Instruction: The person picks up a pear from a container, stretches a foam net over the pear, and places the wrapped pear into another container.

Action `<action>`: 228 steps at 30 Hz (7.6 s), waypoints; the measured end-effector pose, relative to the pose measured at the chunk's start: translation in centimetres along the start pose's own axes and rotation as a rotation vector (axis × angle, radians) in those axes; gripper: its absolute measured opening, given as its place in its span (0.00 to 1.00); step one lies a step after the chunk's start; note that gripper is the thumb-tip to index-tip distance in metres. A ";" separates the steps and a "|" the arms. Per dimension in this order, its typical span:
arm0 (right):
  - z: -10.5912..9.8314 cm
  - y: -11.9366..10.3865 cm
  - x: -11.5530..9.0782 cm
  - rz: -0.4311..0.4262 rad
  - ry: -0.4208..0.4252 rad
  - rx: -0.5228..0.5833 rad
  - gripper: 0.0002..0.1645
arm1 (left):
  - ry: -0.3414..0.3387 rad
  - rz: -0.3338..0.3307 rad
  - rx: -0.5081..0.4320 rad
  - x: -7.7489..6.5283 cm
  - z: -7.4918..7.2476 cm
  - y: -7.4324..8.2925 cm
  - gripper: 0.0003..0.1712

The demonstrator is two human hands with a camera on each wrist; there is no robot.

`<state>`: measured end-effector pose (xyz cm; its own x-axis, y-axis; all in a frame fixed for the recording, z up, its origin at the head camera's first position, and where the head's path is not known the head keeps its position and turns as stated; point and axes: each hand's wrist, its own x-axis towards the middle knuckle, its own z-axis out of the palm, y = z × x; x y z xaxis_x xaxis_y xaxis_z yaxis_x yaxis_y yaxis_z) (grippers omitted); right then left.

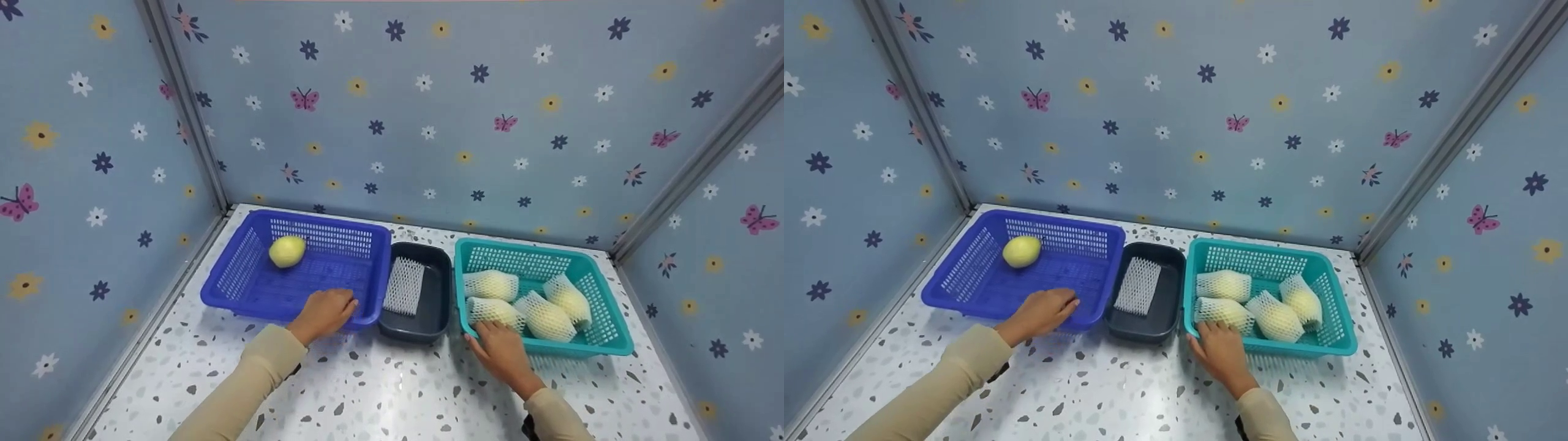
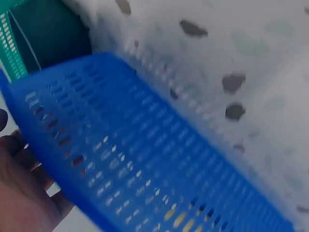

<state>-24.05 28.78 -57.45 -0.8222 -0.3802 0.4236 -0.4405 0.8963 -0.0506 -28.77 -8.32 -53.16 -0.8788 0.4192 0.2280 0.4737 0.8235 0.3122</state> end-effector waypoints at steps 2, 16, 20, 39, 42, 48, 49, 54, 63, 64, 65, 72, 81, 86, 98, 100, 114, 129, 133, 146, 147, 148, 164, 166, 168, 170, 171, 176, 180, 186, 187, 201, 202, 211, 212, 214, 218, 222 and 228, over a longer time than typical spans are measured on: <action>0.0 0.0 0.0 0.000 0.000 -0.005 0.20 | 0.001 -0.016 0.018 0.7 -1.1 -0.9 0.14; 0.5 0.3 -0.2 -0.040 0.065 -0.033 0.17 | -0.100 -0.266 0.124 4.8 -8.5 -7.7 0.12; 0.5 0.3 -0.2 -0.046 0.083 -0.020 0.15 | -0.202 -0.396 0.084 5.4 -9.1 -9.3 0.24; 0.7 -0.1 -0.7 0.002 0.020 -0.025 0.13 | -0.296 -0.614 -0.195 4.0 -7.5 -10.4 0.37; 0.7 -0.4 -1.1 0.013 -0.005 -0.026 0.12 | -0.271 -0.619 -0.193 3.0 -7.4 -9.6 0.36; 0.6 -0.3 -1.0 -0.007 0.011 -0.045 0.12 | -0.241 -0.595 -0.188 2.3 -7.8 -8.2 0.35; 0.6 -0.2 -0.9 -0.010 0.013 -0.050 0.12 | -0.236 -0.594 -0.185 2.3 -7.9 -8.0 0.34; 0.5 0.1 -0.6 0.003 0.022 -0.046 0.12 | -0.190 -0.544 -0.114 3.6 -6.6 -9.4 0.30; 0.5 0.4 -0.3 -0.005 0.052 -0.049 0.13 | -0.105 -0.506 0.059 4.5 -7.6 -7.2 0.35; 0.5 0.4 -0.2 -0.006 0.056 -0.049 0.13 | -0.120 -0.512 0.046 4.5 -7.7 -7.1 0.37; 0.5 0.4 -0.2 -0.007 0.061 -0.048 0.13 | -0.138 -0.510 0.046 4.6 -7.7 -7.0 0.39; 0.6 0.6 -0.2 -0.004 0.054 -0.060 0.13 | -0.146 -0.485 0.090 4.1 -7.6 -6.1 0.20; 0.5 0.4 -0.2 0.009 0.039 -0.068 0.12 | -0.134 -0.501 -0.116 3.0 -9.0 -5.3 0.09; 0.5 0.3 -0.2 0.002 0.042 -0.049 0.13 | -0.173 -0.533 -0.309 3.1 -9.6 -6.0 0.16; 0.7 0.4 -0.3 -0.005 0.049 -0.035 0.15 | -0.260 -0.309 -0.223 6.6 -7.6 -9.0 0.34; 0.6 0.4 -0.3 -0.009 0.048 -0.034 0.15 | -0.222 -0.263 -0.242 6.4 -7.4 -8.5 0.34; 0.4 0.2 0.0 -0.016 0.056 -0.032 0.14 | -0.040 -0.074 -0.465 4.4 -6.1 -1.6 0.38; 0.3 0.2 -0.2 0.008 0.045 -0.022 0.15 | -0.015 0.073 -0.549 1.8 -3.5 5.9 0.44; 0.0 0.0 -0.1 0.039 0.026 0.031 0.15 | -0.011 0.110 -0.560 1.3 -2.8 6.6 0.44; -3.9 -5.0 2.9 -0.023 -0.119 0.620 0.36 | -0.021 0.185 -0.605 0.5 -1.6 8.2 0.42; -4.3 -5.7 3.3 -0.048 -0.130 0.681 0.38 | -0.027 0.195 -0.611 0.5 -1.6 8.4 0.42; -4.6 -6.4 3.7 -0.079 -0.136 0.729 0.40 | -0.032 0.203 -0.615 0.4 -1.6 8.6 0.42; -7.3 -10.1 4.1 -0.127 -0.152 0.921 0.37 | -0.074 0.201 -0.636 -1.0 -0.1 9.8 0.43; -6.9 -10.0 3.7 -0.133 -0.157 0.928 0.37 | -0.077 0.189 -0.643 -1.3 0.4 9.8 0.42; -6.4 -9.9 3.4 -0.127 -0.168 0.936 0.37 | -0.080 0.174 -0.641 -1.6 1.0 9.8 0.42; -5.9 -9.8 3.3 -0.109 -0.187 0.945 0.37 | -0.085 0.158 -0.635 -1.7 1.5 9.7 0.42; -5.6 -9.7 3.2 -0.095 -0.200 0.952 0.37 | -0.092 0.152 -0.630 -1.8 1.7 9.6 0.43; -4.4 -9.4 2.7 -0.026 -0.260 0.991 0.37 | -0.117 0.141 -0.619 -2.1 2.9 9.2 0.45; -3.5 -9.4 2.0 0.009 -0.305 1.024 0.37 | -0.144 0.115 -0.607 -2.6 4.1 9.2 0.44; -2.6 -9.3 1.2 0.044 -0.371 1.034 0.36 | -0.164 0.082 -0.588 -3.0 5.6 9.5 0.42; -2.5 -9.3 1.1 0.043 -0.375 1.035 0.36 | -0.164 0.083 -0.583 -3.0 5.9 9.5 0.42; 2.1 -8.2 0.5 0.093 -0.460 1.026 0.37 | -0.184 0.088 -0.594 -2.7 8.1 8.8 0.37; 2.3 -8.1 0.4 0.096 -0.462 1.026 0.37 | -0.191 0.080 -0.592 -2.7 8.1 8.7 0.37; 2.7 -7.9 0.5 0.062 -0.449 1.023 0.38 | -0.223 0.042 -0.608 -2.7 8.1 8.6 0.38; 2.7 -7.8 0.4 0.056 -0.445 1.020 0.38 | -0.223 0.042 -0.610 -2.7 8.0 8.6 0.38; 2.7 -7.8 0.4 0.051 -0.442 1.015 0.38 | -0.226 0.039 -0.613 -2.7 8.0 8.6 0.39; 2.6 -7.9 0.4 0.052 -0.440 1.007 0.38 | -0.234 0.036 -0.619 -2.9 7.9 8.6 0.39; 1.9 -8.3 0.6 -0.005 -0.411 0.992 0.36 | -0.241 0.029 -0.621 -3.0 7.7 8.5 0.39; -1.6 -9.3 2.1 -0.092 -0.287 1.009 0.27 | -0.212 0.102 -0.609 -2.8 7.8 8.3 0.38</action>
<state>-21.09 20.06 -54.68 -0.7665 -0.5952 0.2411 -0.4932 0.3052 -0.8146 -22.83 0.36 -58.37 -0.7901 0.6017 0.1168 0.4482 0.4372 0.7798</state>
